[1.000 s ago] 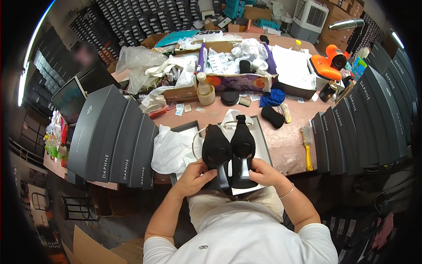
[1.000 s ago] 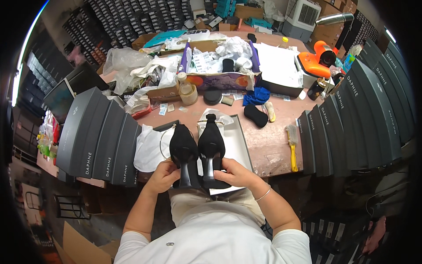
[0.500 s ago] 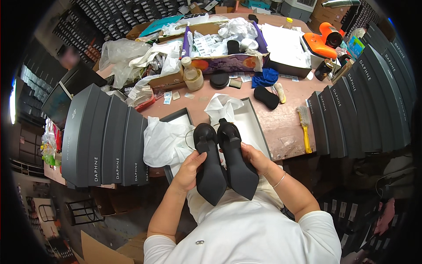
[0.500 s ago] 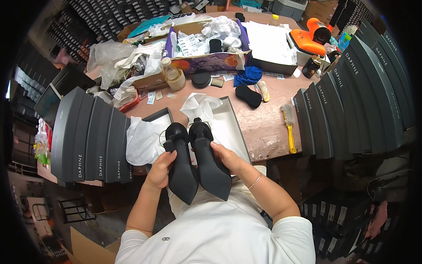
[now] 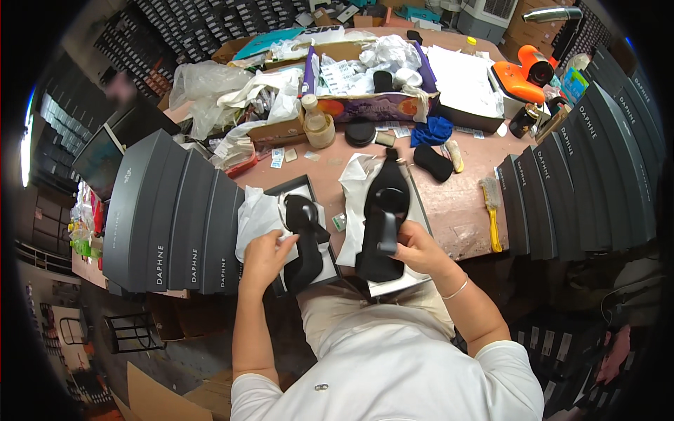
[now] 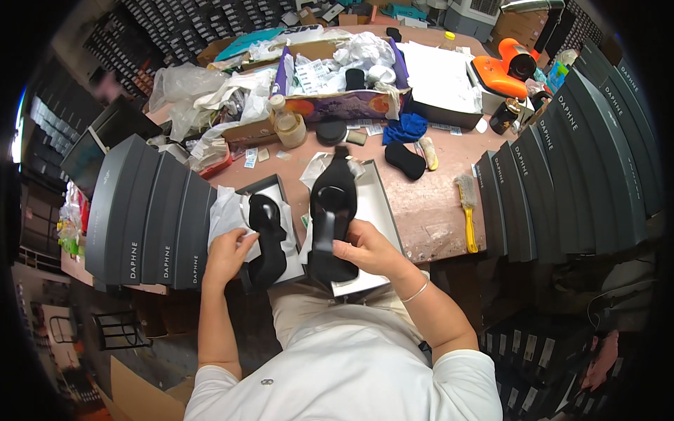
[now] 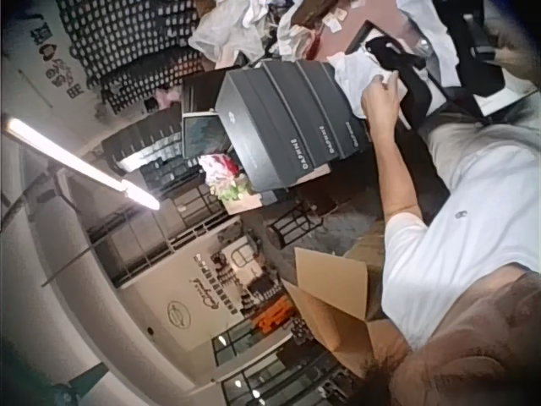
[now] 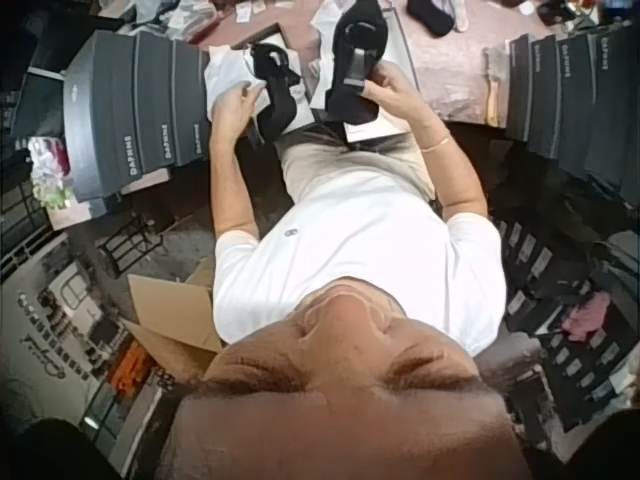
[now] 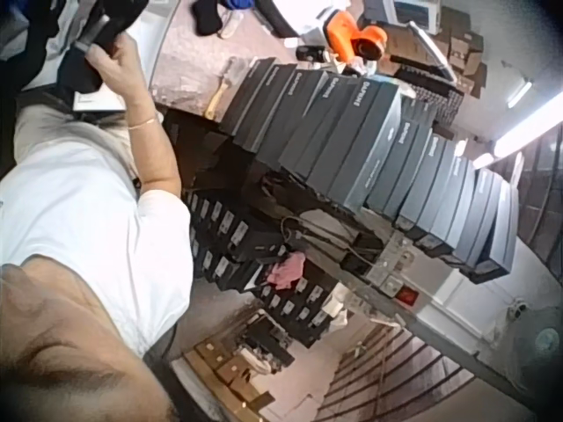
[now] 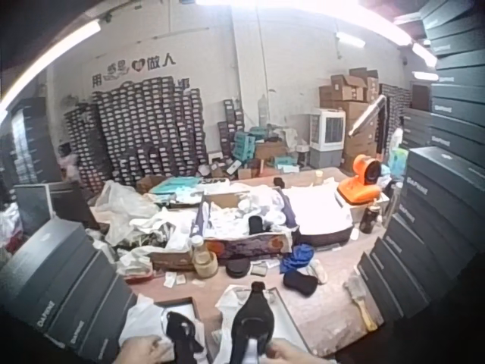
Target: Unpack black high-heeled shoes from a box, inspect them for quality, use a small brush for cleaning, and repack them.
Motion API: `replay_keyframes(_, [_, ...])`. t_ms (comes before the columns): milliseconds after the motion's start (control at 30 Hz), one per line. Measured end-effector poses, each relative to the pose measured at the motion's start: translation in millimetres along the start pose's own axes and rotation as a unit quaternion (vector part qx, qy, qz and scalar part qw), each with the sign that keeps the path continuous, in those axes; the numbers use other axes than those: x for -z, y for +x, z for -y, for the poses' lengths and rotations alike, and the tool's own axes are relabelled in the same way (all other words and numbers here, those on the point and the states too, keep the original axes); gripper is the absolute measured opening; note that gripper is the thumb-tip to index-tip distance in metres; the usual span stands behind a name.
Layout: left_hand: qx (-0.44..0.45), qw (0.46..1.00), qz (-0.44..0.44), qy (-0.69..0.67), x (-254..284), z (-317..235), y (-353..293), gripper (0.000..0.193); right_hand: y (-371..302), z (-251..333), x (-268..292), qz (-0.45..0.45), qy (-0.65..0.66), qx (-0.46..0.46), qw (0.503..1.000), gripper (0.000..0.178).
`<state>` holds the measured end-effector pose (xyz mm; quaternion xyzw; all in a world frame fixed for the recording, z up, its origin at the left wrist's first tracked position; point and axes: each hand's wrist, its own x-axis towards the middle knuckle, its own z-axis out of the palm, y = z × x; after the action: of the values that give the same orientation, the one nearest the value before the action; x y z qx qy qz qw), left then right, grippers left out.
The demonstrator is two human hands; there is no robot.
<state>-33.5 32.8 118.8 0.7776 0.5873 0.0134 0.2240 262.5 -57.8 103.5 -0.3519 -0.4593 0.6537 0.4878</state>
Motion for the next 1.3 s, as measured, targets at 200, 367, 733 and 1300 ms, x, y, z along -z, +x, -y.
replay_keyframes(200, [0.090, 0.502, 0.174, -0.842, -59, -47, -39, 0.091, 19, -2, -33, 0.075, -0.195, 0.098, 0.973, 0.036])
replay_keyframes(367, [0.205, 0.330, 0.005, -0.921, -87, -56, -27, 0.043, -8, -45, -22, 0.067, -0.248, 0.033, 0.966, 0.043])
replay_keyframes(733, [-0.043, 0.675, -0.053, -0.735, -66, -104, -42, 0.066, -27, 6, -20, 0.302, -0.323, -0.165, 0.882, 0.104])
replay_keyframes(1300, [-0.246, 0.963, -0.098, -0.046, -21, -123, 223, 0.023, -110, 4, 52, -0.016, 0.265, -0.003, 0.964, 0.074])
